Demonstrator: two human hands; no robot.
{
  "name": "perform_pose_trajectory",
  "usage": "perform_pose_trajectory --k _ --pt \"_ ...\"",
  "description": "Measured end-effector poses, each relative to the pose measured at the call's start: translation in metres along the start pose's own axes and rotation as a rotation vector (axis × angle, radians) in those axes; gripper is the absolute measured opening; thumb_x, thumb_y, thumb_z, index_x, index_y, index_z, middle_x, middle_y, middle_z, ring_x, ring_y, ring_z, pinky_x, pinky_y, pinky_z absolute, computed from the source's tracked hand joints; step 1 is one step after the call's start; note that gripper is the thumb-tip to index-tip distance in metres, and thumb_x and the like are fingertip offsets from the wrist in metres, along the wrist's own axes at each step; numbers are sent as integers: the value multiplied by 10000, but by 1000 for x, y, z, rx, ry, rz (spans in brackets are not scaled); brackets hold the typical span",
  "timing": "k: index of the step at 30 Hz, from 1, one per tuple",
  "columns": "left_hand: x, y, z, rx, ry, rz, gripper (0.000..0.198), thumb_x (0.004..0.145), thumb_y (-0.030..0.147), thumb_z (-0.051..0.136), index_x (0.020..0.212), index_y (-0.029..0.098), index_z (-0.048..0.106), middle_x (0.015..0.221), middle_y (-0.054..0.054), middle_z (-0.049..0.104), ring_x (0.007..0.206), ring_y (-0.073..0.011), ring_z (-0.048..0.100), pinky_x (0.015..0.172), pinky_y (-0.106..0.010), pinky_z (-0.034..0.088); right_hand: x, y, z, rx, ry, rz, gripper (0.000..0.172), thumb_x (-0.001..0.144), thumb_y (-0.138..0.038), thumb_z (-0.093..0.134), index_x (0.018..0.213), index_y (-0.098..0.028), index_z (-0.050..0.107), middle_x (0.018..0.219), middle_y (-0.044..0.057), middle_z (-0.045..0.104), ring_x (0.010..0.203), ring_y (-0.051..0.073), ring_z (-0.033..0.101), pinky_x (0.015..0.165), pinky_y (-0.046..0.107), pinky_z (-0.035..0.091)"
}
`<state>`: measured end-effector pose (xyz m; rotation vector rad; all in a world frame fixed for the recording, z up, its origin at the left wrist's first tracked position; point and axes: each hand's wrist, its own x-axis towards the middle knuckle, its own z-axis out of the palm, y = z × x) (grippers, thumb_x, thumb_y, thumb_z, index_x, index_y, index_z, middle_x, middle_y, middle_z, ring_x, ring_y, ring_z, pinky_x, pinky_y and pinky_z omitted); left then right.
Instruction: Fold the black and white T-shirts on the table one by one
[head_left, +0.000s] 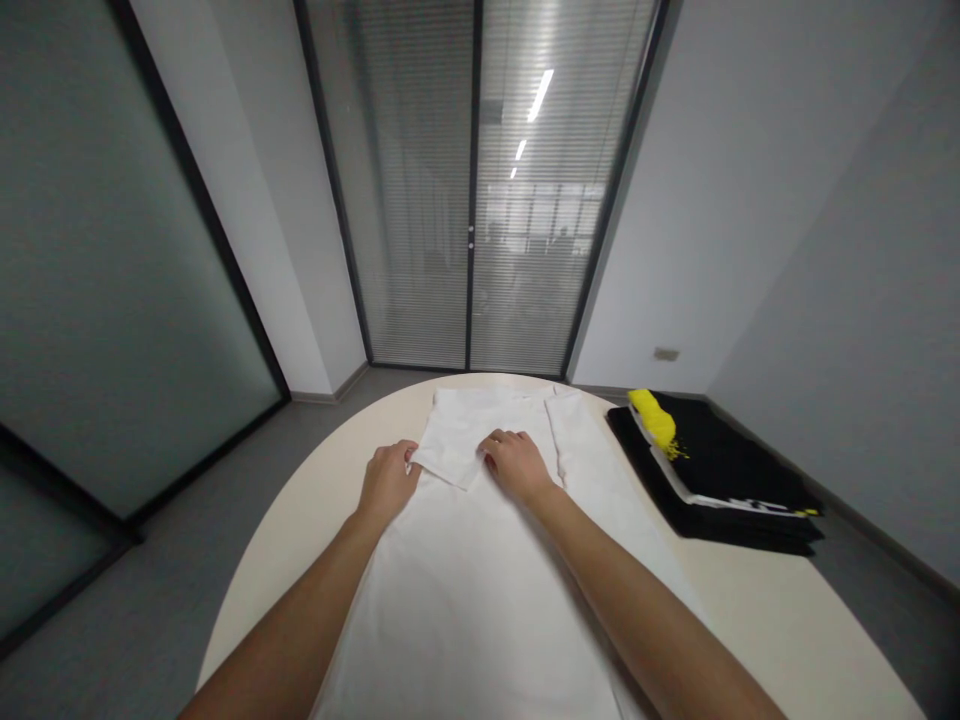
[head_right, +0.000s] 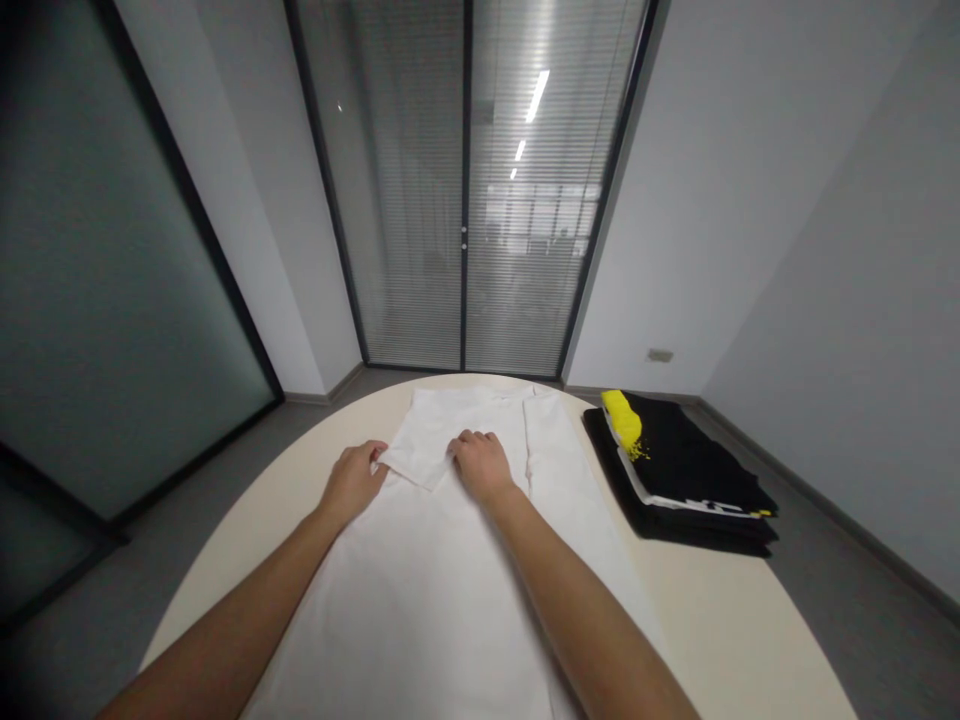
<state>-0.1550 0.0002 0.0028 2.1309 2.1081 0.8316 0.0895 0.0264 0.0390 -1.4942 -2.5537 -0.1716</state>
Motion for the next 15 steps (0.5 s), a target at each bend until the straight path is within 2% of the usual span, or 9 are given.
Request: perform_pose_trajectory --k 4,9,12,15 --pt "2 -2 1 -10 6 -19 240 884 200 619 1121 213 655 974 -46 717 958 -226 627 846 -300 470 -1 -1 8 68 58 4 294 1003 -185 415 1153 -208 667 1176 91 686 1089 226 569 892 326 382" --pt "2 -3 1 -32 3 -27 246 850 107 598 1058 225 656 991 -41 720 975 -223 631 852 -304 482 -10 6 5 140 133 -40 314 999 -204 419 1231 -209 631 1166 104 693 1200 254 496 1014 372 344" --pt "1 -1 0 -41 -18 6 256 839 65 572 996 236 680 1003 -30 723 1013 -225 623 905 -321 478 -13 9 8 218 110 -70 336 944 -160 465 1217 -224 650 1231 84 671 1233 240 496 1058 370 343" --pt "0 1 -1 -50 -21 6 327 829 43 556 1064 233 681 1047 -31 726 1030 -218 624 931 -321 476 -14 10 14 310 73 -87 448 873 -118 487 1289 -203 632 1300 76 652 1225 212 534 1083 345 360"
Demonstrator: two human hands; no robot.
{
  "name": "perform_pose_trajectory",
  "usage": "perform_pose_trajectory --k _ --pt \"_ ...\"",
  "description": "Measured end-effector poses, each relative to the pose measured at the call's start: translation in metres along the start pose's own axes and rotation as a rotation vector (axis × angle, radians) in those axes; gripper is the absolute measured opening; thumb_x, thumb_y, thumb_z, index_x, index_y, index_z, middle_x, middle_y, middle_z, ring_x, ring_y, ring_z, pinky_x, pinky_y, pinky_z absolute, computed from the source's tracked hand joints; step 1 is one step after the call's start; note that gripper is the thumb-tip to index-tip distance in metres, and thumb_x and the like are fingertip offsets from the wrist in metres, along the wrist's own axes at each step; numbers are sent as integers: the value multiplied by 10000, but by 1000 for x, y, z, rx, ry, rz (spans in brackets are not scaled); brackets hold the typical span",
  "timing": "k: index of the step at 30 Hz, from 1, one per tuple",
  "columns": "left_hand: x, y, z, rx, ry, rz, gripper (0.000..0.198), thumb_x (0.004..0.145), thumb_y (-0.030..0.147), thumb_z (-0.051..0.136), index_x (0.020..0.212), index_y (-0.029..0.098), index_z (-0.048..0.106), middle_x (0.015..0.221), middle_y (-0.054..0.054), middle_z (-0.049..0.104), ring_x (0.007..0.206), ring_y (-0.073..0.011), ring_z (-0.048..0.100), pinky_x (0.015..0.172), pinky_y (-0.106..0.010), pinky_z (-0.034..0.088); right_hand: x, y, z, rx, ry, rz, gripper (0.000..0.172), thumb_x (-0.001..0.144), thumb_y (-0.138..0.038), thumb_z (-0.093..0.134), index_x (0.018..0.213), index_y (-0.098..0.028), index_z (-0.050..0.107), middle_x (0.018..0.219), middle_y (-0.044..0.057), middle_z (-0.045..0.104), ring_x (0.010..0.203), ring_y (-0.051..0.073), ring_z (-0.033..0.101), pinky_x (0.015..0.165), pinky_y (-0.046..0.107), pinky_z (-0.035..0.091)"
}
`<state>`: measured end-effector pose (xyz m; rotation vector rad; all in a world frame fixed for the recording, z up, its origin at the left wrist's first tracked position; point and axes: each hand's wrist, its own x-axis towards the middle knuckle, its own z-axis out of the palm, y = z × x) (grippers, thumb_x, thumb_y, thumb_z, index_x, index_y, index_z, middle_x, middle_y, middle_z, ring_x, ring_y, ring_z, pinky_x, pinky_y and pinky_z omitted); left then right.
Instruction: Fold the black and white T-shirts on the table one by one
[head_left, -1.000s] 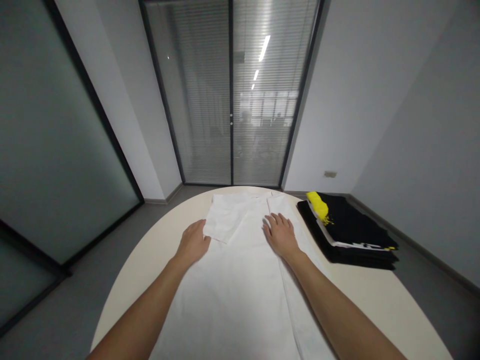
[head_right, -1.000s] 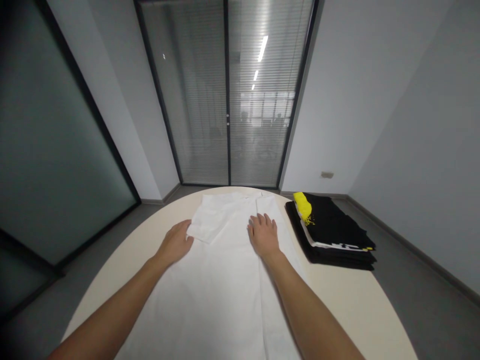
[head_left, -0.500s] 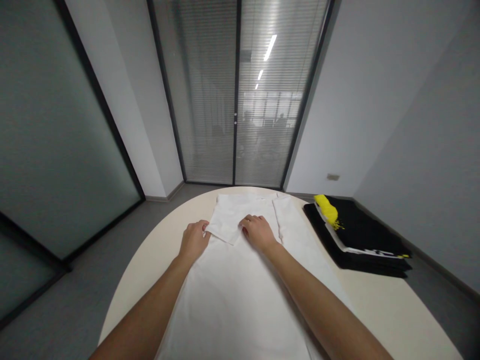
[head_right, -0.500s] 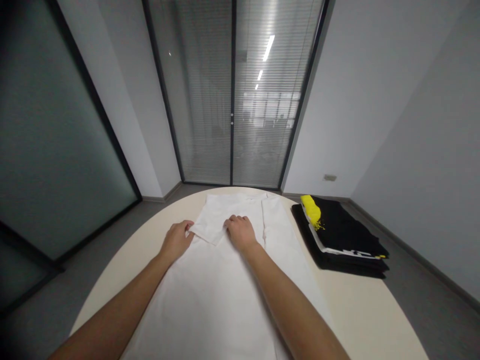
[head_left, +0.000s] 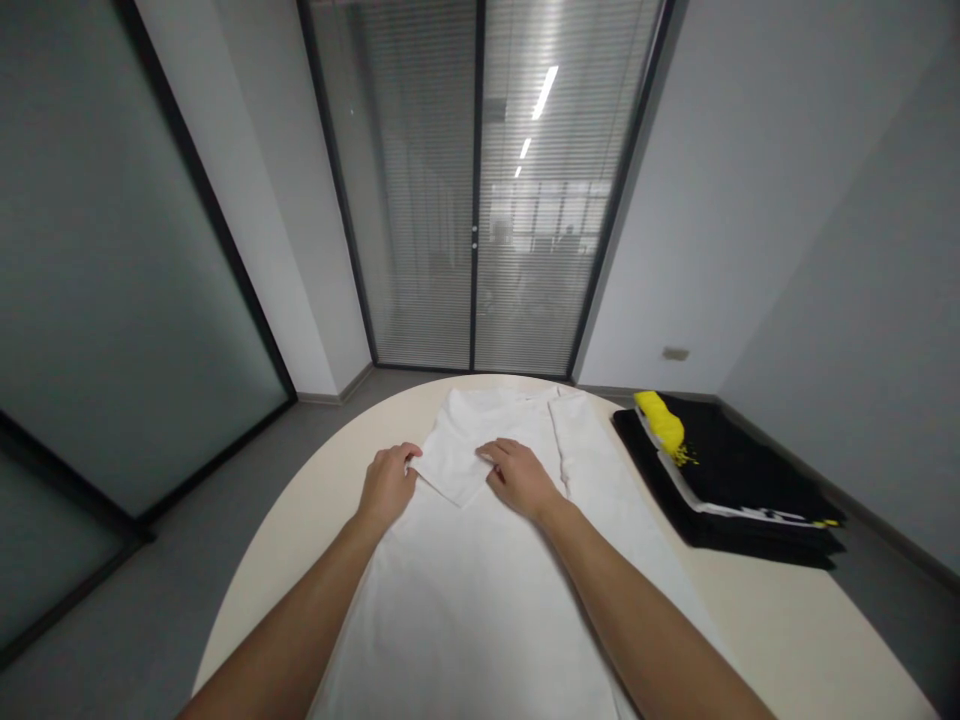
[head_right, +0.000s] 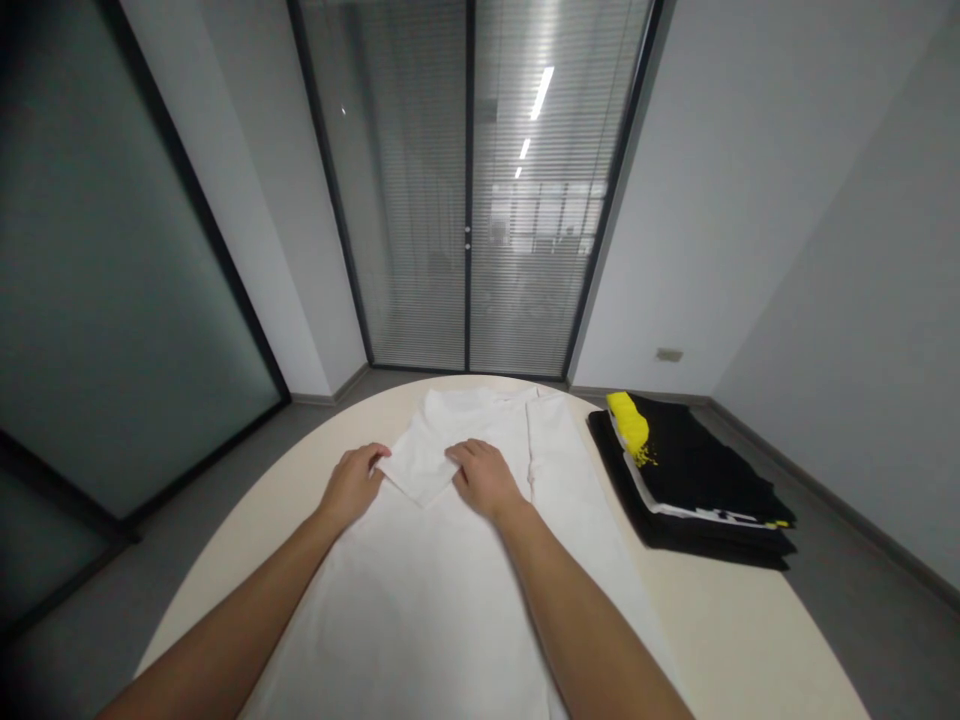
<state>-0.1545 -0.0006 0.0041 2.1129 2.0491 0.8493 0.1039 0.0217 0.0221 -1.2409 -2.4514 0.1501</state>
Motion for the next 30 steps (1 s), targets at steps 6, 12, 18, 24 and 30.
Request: perform_pose_trajectory --k 6,12,18,24,30 --pt "0 6 -3 -9 5 -58 311 879 116 522 1126 212 686 1081 -58 735 1058 -224 637 945 -331 474 -2 -1 3 80 -143 123 491 1005 -326 367 1456 -230 536 1572 77 428 1488 277 299 1214 481 196" --pt "1 6 -4 -18 26 -52 252 985 293 472 997 232 716 964 -43 752 944 -217 668 841 -317 486 -1 -5 1 122 -192 165 586 1046 -550 201 1499 -300 477 1628 46 328 1536 293 169 1225 539 102" --pt "2 2 0 21 43 -81 228 880 158 561 1059 211 692 973 -55 743 962 -232 656 835 -323 493 0 -5 7 75 -146 182 529 1037 -500 301 1490 -291 477 1621 44 347 1521 306 207 1209 536 154" --pt "0 7 1 111 37 -18 352 900 127 505 1160 252 705 1025 -63 732 999 -254 627 887 -347 482 26 -2 3 2 -174 230 481 950 -482 485 1394 -312 565 1504 78 495 1363 319 418 1094 533 300" --pt "2 5 4 142 39 -2 323 935 180 489 1147 233 726 1026 -83 730 1005 -271 619 898 -371 478 66 1 13 -3 -166 256 471 961 -401 451 1418 -315 531 1457 80 532 1324 332 433 1045 534 344"
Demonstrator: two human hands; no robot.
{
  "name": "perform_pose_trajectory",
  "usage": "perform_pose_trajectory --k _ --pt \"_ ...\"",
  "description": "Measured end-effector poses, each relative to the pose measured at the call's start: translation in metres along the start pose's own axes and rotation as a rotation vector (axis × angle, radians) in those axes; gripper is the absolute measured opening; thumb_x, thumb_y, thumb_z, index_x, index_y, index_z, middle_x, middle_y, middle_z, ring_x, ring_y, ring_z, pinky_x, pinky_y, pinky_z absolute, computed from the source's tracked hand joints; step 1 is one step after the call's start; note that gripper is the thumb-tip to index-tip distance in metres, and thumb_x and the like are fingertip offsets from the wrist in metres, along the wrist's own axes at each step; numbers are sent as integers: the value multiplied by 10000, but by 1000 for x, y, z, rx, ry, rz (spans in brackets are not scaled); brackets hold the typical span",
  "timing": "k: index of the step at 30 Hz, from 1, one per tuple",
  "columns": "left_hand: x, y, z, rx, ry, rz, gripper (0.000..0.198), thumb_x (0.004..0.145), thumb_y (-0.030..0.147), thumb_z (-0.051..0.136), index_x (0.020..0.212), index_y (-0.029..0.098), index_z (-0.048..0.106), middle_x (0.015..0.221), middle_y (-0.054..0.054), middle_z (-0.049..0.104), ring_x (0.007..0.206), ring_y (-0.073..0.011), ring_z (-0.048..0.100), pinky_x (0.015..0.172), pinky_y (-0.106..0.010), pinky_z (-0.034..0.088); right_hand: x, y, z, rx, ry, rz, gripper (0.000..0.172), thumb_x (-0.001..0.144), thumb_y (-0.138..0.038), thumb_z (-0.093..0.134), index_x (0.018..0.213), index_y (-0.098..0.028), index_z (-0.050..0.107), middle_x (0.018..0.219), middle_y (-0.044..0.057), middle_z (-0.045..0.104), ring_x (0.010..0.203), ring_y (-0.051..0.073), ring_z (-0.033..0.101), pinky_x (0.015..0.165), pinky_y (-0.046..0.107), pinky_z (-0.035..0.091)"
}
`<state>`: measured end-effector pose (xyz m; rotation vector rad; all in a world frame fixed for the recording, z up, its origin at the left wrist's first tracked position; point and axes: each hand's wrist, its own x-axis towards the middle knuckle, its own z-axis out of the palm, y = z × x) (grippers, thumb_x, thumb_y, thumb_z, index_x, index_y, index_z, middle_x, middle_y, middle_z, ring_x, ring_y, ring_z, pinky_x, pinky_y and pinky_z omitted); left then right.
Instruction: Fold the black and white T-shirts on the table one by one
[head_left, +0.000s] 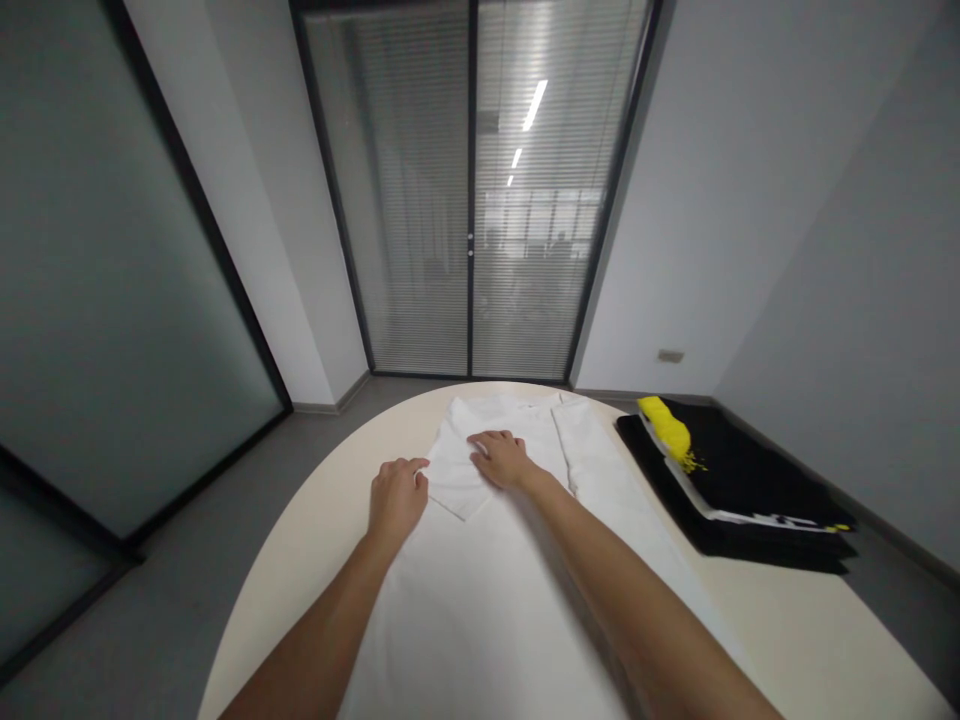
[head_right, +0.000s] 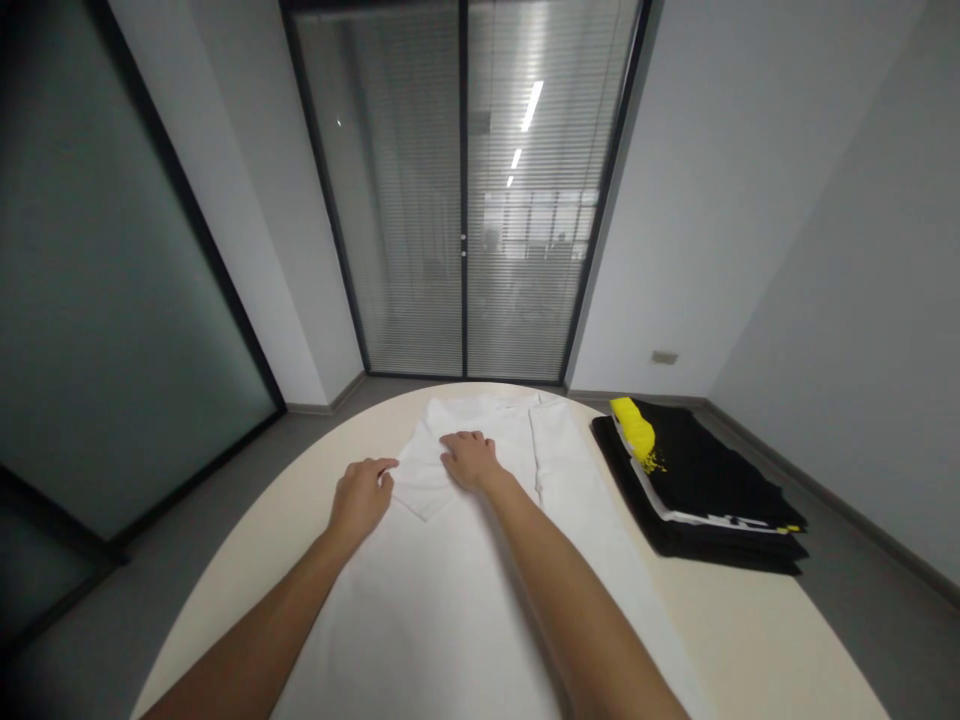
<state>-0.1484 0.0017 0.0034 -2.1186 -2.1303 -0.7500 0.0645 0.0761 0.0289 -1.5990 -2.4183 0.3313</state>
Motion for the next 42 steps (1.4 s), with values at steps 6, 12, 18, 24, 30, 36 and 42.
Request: perform_pose_trajectory --k 6,12,18,24,30,36,42 --pt "1 -1 2 -20 14 -37 257 943 238 544 1161 217 678 1018 -78 727 1010 -266 621 871 -364 484 43 -6 6 44 32 62 520 985 -304 404 1504 -332 408 1546 65 434 1421 334 328 1087 537 329" --pt "4 -1 4 -54 32 -71 242 917 209 555 1127 199 673 973 -76 719 992 -257 625 874 -350 484 76 -4 12 89 43 98 589 933 -163 387 1482 -373 423 1496 2 508 1396 292 373 1072 508 374" --pt "6 0 5 -80 28 -92 236 908 193 553 1111 205 673 969 -74 713 1001 -262 615 888 -364 474 96 -5 17 91 59 111 550 924 -127 344 1412 -295 535 1500 13 501 1362 274 415 1082 456 387" --pt "7 -1 5 -85 32 -123 227 943 200 513 1114 202 663 942 -74 713 984 -257 627 857 -354 480 106 -10 26 61 49 62 541 974 -210 331 1498 -298 429 1621 24 336 1421 318 328 1095 539 341" --pt "8 -3 7 -99 42 -122 232 960 187 486 1087 190 680 952 -84 723 971 -254 629 856 -343 480 99 -13 34 31 65 52 491 1011 -308 331 1492 -316 429 1577 51 409 1419 327 316 1100 549 301" --pt "8 -2 8 -121 64 -134 192 942 196 531 1052 188 688 933 -75 723 978 -243 623 860 -328 472 105 -15 28 45 89 106 518 941 -144 365 1402 -301 541 1420 76 563 1299 308 446 1029 499 389" --pt "7 -1 8 -149 78 -140 231 905 181 579 1112 194 681 884 -59 701 943 -233 623 838 -315 470 121 -18 32 86 80 96 639 916 -101 335 1511 -324 398 1581 28 393 1373 271 389 1055 494 388"
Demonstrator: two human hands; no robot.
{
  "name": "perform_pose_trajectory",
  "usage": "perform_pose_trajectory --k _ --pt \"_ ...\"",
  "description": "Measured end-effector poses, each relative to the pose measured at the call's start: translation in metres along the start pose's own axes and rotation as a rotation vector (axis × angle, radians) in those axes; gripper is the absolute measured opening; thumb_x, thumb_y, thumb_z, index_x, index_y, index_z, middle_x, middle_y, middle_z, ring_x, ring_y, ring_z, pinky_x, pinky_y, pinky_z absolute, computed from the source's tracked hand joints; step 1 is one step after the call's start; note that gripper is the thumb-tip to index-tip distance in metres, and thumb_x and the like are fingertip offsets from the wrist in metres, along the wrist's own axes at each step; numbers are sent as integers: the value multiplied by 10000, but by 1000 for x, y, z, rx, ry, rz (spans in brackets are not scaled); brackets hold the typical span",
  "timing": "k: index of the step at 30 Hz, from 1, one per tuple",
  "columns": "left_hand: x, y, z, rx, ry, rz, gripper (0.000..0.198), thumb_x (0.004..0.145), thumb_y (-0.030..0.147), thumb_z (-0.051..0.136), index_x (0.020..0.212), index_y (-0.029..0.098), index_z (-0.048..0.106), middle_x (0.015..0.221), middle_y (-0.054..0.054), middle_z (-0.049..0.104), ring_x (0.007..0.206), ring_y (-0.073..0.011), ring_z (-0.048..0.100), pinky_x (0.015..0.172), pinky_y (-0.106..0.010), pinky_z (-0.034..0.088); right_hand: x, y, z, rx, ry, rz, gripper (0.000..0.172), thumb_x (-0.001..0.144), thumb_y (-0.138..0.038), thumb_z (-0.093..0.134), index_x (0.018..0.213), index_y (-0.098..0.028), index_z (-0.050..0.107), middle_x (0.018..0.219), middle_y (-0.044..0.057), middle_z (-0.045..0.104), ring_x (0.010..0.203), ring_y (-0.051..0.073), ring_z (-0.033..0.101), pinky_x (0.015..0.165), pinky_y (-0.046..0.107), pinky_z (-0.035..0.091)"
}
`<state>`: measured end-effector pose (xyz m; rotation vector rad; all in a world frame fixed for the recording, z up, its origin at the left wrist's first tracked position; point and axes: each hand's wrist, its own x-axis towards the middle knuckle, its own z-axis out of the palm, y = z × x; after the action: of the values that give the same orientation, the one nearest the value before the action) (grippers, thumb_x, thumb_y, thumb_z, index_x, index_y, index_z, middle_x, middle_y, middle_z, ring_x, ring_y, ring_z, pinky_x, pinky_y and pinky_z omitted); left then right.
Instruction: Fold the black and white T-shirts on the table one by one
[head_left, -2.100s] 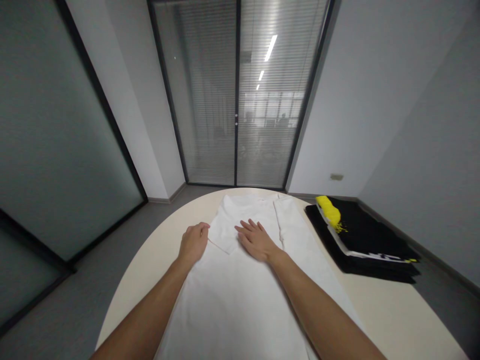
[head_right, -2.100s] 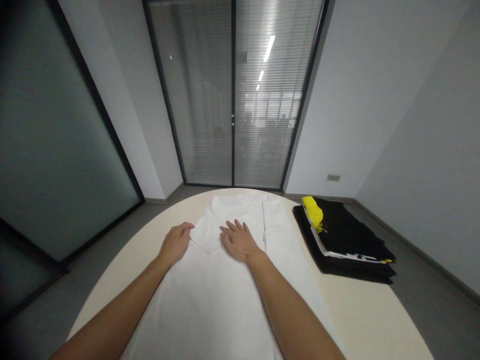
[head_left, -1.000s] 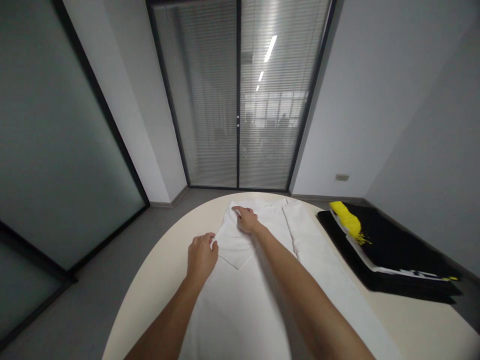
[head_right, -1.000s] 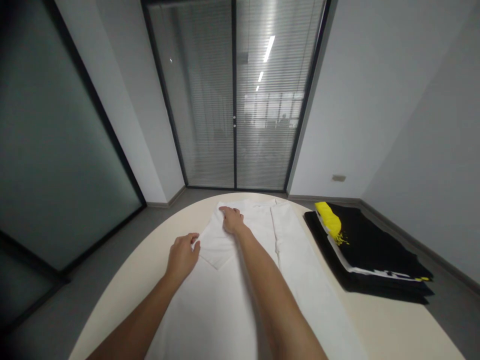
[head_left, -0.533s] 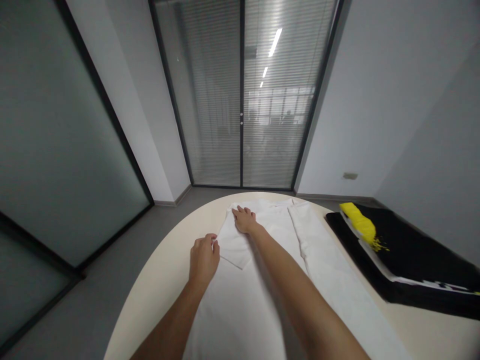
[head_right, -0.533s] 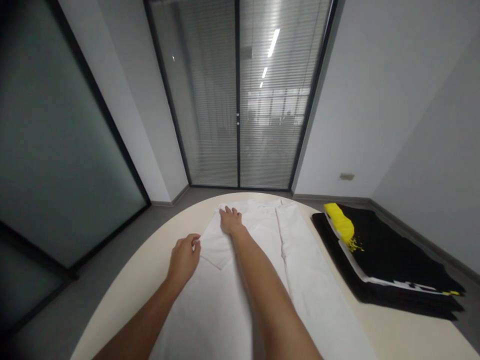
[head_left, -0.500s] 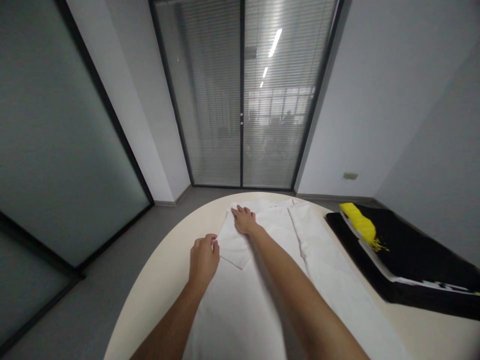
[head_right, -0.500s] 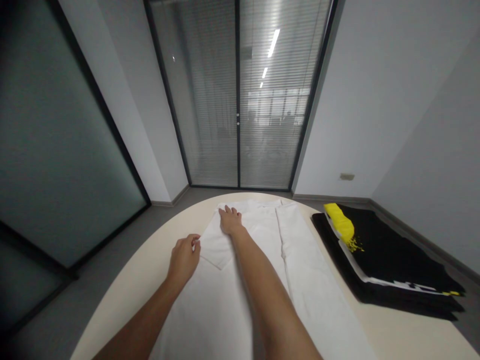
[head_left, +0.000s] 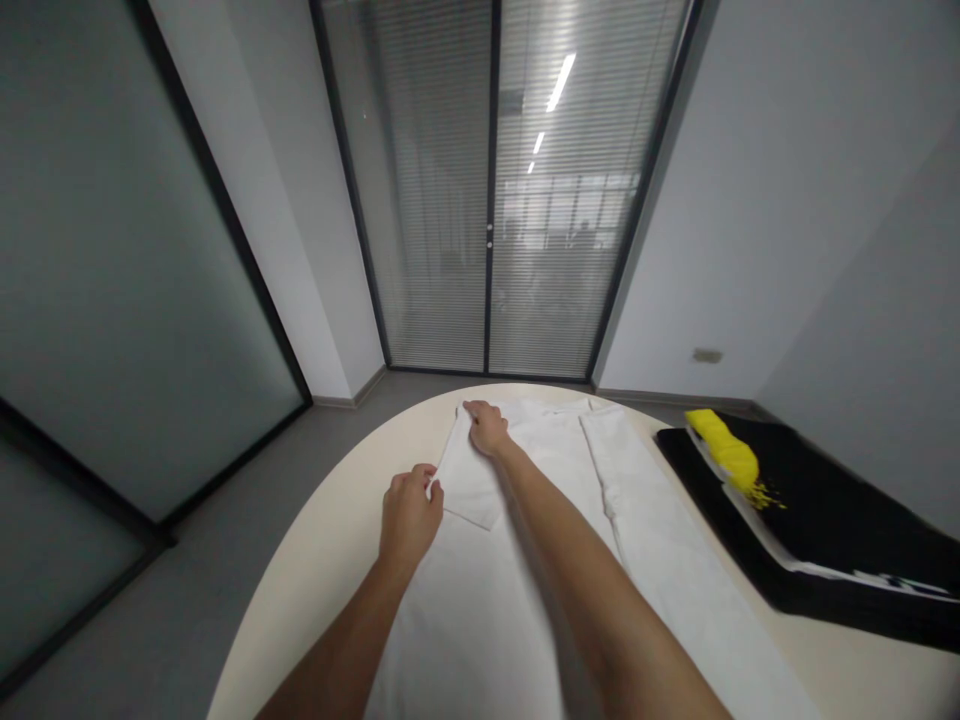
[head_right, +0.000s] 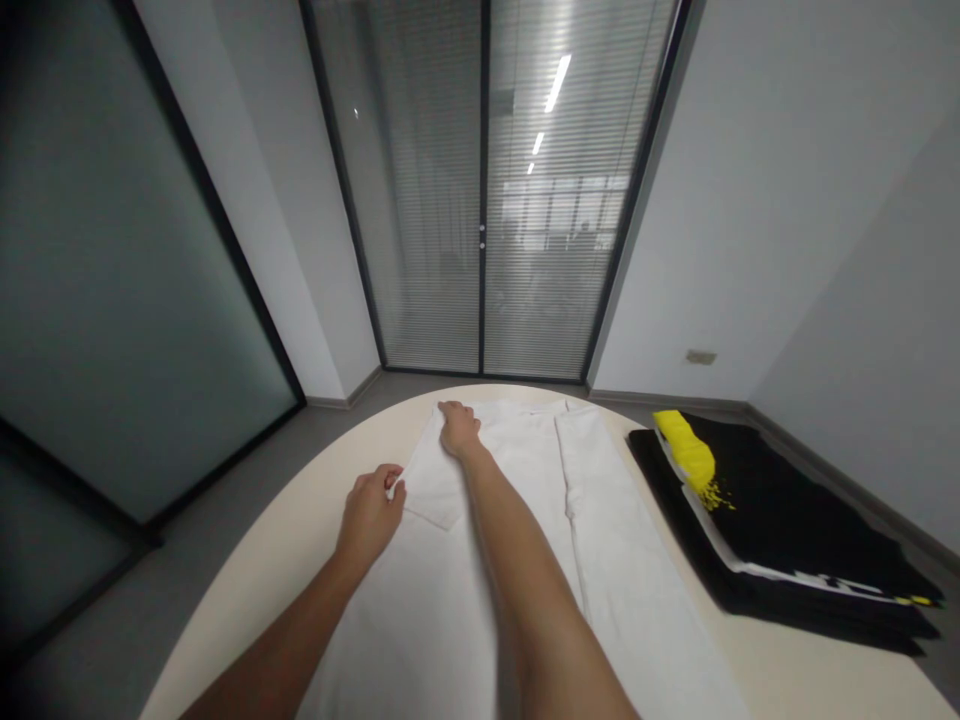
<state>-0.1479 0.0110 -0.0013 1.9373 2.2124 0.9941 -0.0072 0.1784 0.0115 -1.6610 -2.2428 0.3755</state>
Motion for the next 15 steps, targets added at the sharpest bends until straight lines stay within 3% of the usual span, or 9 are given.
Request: perform_pose_trajectory --k 5,11,15 --pt "0 2 -3 21 -28 33 381 914 166 560 1271 246 665 937 -64 718 951 -238 618 862 -327 467 3 -4 9 -1 -50 -23 575 951 -200 363 1513 -320 401 1631 36 311 1446 319 295 1112 577 297" --pt "-1 5 -6 78 -64 74 391 935 170 540 1285 265 686 941 -62 732 983 -245 604 892 -334 456 7 -10 14 -7 -80 -49 567 987 -237 320 1551 -291 326 1622 44 330 1481 313 249 1150 566 249" --pt "-2 4 -6 75 -75 106 338 937 155 531 1170 262 751 931 -56 736 974 -241 603 909 -337 458 10 -15 12 -23 -115 -56 536 975 -208 323 1495 -296 420 1614 29 351 1494 302 227 1149 571 254"
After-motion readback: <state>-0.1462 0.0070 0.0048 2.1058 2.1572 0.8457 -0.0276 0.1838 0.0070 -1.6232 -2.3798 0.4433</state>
